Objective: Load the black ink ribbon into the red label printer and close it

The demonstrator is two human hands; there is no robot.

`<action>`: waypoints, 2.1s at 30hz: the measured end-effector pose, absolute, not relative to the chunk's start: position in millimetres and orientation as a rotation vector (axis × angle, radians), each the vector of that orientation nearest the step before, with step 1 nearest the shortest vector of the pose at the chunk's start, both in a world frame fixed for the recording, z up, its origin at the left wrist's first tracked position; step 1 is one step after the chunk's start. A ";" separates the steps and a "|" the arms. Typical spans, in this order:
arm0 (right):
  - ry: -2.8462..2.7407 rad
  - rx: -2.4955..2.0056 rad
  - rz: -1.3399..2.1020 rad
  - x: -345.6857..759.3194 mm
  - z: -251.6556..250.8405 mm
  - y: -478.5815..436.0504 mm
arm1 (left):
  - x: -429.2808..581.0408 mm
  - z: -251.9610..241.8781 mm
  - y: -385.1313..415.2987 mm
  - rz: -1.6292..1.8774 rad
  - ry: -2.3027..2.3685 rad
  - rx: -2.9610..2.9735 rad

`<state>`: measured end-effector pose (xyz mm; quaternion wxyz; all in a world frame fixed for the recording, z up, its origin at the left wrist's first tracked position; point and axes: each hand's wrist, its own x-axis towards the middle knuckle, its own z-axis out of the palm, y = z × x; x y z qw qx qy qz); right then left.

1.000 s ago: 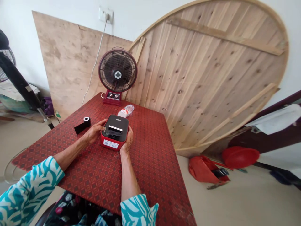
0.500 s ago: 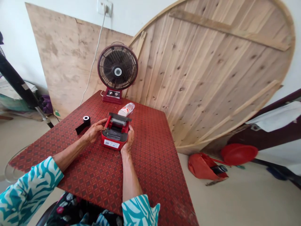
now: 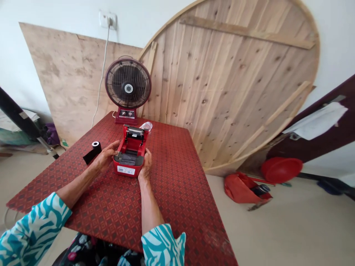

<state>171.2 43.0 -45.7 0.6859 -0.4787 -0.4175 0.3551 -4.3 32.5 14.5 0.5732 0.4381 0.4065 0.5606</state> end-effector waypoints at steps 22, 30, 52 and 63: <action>-0.793 -0.957 0.912 161.9 -45.7 53.8 | 44.3 86.5 112.6 -0.128 1.208 2.518; -0.789 -0.954 0.912 160.9 -44.1 54.6 | 34.3 85.5 103.9 0.147 1.327 2.513; -0.806 -0.985 0.952 168.3 -48.2 52.1 | -69.5 97.2 107.6 0.554 1.731 2.303; -0.813 -1.019 0.943 170.7 -52.2 53.7 | -66.2 47.9 144.7 0.384 1.962 2.154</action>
